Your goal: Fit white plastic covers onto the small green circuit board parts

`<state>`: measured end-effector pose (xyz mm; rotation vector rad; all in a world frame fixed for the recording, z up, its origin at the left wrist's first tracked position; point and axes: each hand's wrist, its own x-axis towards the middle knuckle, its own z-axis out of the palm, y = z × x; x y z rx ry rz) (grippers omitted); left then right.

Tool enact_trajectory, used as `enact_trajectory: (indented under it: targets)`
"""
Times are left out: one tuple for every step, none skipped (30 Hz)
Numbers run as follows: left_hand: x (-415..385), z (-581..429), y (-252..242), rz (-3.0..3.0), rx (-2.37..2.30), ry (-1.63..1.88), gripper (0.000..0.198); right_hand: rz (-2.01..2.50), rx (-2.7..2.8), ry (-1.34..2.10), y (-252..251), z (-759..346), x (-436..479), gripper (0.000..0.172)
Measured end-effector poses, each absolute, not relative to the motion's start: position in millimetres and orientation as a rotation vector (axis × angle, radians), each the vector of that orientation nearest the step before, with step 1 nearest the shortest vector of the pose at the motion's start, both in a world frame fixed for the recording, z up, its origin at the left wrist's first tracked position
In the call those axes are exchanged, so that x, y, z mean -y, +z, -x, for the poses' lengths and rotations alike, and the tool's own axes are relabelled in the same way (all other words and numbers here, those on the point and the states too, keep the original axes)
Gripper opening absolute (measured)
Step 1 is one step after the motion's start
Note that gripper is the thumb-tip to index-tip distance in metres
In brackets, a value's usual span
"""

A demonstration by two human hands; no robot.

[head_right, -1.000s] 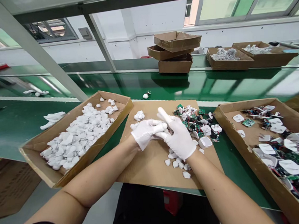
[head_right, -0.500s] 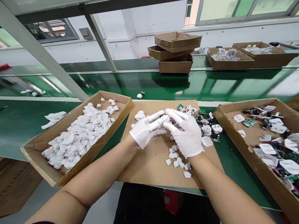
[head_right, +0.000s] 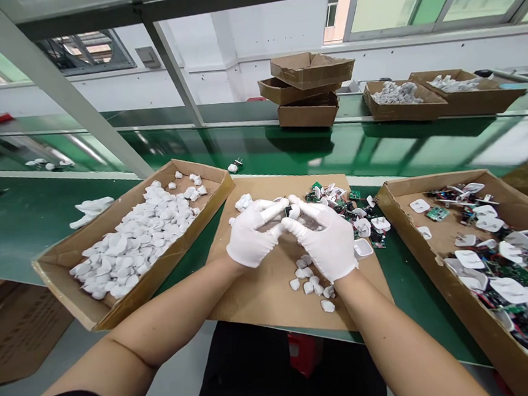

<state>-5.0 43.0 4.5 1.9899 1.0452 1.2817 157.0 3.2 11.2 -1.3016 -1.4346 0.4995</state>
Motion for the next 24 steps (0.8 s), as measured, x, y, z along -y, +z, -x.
enact_trajectory:
  targets:
    - [-41.8,4.1,1.0,-2.022,-0.993,1.311,0.034,1.282,1.414,0.454,9.0,-156.0,-3.1,0.036]
    - [-40.7,3.4,-2.6,-2.031,-0.957,1.346,0.033,1.259,1.404,0.413,6.4,-155.4,-3.1,0.031]
    - [-39.7,2.9,-5.9,-2.03,-0.935,1.382,0.032,1.242,1.411,0.38,3.8,-155.3,-3.3,0.028]
    - [-38.9,2.6,-8.5,-2.028,-0.925,1.412,0.031,1.233,1.431,0.357,1.3,-155.5,-3.6,0.027]
    - [-38.1,2.6,-10.3,-2.022,-0.938,1.434,0.029,1.231,1.451,0.343,-0.9,-156.0,-4.0,0.027]
    - [-37.5,2.7,-11.0,-2.017,-0.969,1.435,0.028,1.233,1.46,0.339,-2.5,-156.6,-4.7,0.028]
    - [-37.0,2.9,-10.7,-2.011,-1.006,1.414,0.028,1.236,1.464,0.353,-3.4,-157.3,-5.5,0.028]
    - [-36.6,3.2,-9.5,-1.999,-1.034,1.382,0.028,1.242,1.463,0.386,-3.6,-157.9,-6.3,0.028]
    - [-36.4,3.5,-7.5,-1.981,-1.053,1.346,0.029,1.249,1.455,0.43,-3.0,-158.5,-7.1,0.027]
    - [-36.3,3.7,-4.9,-1.949,-1.066,1.315,0.03,1.263,1.438,0.469,-1.7,-159.1,-7.7,0.028]
    - [-36.3,3.7,-2.0,-1.902,-1.065,1.289,0.032,1.284,1.422,0.498,0.1,-159.7,-8.2,0.031]
    - [-36.5,3.6,1.0,-1.834,-1.049,1.265,0.033,1.304,1.412,0.512,2.3,-160.4,-8.5,0.038]
    - [-36.6,3.2,4.0,-1.738,-1.014,1.23,0.035,1.316,1.413,0.51,4.7,-161.3,-8.6,0.048]
    - [-36.7,2.7,6.8,-1.612,-0.961,1.174,0.036,1.312,1.432,0.496,6.9,-162.3,-8.5,0.057]
    - [-36.7,2.1,9.2,-1.465,-0.889,1.088,0.038,1.289,1.485,0.485,8.9,-163.3,-8.1,0.061]
    - [-36.6,1.4,11.2,-1.313,-0.809,0.989,0.043,1.248,1.562,0.478,10.4,-164.3,-7.7,0.059]
    - [-36.4,0.7,12.6,-1.174,-0.737,0.895,0.049,1.202,1.644,0.473,11.5,-165.0,-7.2,0.053]
    - [-36.1,0.2,13.5,-1.059,-0.684,0.825,0.054,1.168,1.712,0.464,11.9,-165.5,-6.7,0.048]
    - [-35.8,-0.1,13.9,-0.978,-0.651,0.786,0.057,1.15,1.764,0.452,11.9,-165.7,-6.4,0.045]
    - [-35.7,-0.1,13.9,-0.929,-0.635,0.774,0.058,1.142,1.797,0.435,11.5,-165.6,-6.2,0.046]
    - [-35.7,0.1,13.6,-0.902,-0.626,0.778,0.056,1.139,1.813,0.415,11.0,-165.4,-6.3,0.048]
    - [-36.0,0.6,13.2,-0.886,-0.618,0.785,0.053,1.139,1.819,0.405,10.5,-165.3,-6.6,0.051]
    - [-36.6,1.4,12.8,-0.877,-0.606,0.781,0.051,1.129,1.825,0.429,10.3,-165.2,-7.0,0.053]
    - [-37.4,2.2,12.6,-0.87,-0.595,0.768,0.048,1.104,1.824,0.496,10.5,-165.2,-7.5,0.055]
